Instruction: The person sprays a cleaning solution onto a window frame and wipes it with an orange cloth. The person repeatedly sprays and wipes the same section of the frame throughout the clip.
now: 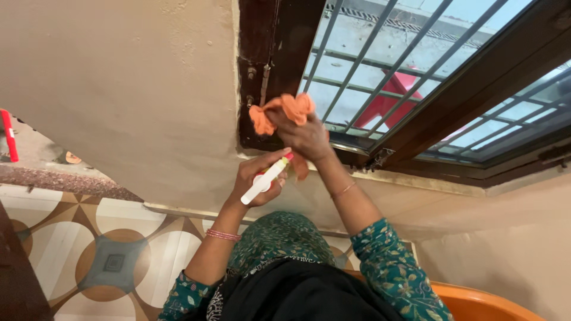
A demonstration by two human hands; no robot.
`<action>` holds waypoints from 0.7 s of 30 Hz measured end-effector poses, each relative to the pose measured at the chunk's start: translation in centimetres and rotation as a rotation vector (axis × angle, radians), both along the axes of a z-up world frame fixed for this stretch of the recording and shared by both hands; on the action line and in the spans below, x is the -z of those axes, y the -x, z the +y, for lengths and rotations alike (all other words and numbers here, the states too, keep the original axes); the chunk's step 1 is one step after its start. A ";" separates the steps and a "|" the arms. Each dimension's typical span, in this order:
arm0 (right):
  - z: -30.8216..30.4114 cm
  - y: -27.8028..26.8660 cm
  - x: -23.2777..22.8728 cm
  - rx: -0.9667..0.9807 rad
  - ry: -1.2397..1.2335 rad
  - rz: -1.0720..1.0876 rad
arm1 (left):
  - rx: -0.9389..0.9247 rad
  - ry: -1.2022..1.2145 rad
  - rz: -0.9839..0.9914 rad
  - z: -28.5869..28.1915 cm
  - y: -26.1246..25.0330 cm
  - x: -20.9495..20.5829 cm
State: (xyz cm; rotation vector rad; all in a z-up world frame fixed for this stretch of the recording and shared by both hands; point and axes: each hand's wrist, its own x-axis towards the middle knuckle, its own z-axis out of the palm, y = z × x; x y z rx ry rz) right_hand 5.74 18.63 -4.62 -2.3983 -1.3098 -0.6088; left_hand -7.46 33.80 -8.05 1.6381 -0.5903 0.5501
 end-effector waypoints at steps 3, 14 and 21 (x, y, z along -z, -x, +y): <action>0.1 -1.1 -3.7 -0.007 -0.116 -0.434 | -0.015 0.012 0.015 -0.3 0.3 0.0; 0.3 0.6 2.2 -0.057 -0.233 -0.391 | -0.049 -0.017 -0.022 -0.4 0.5 0.1; -0.8 1.1 0.5 0.043 -0.153 -0.403 | -0.033 -0.034 -0.049 -0.5 0.5 -0.3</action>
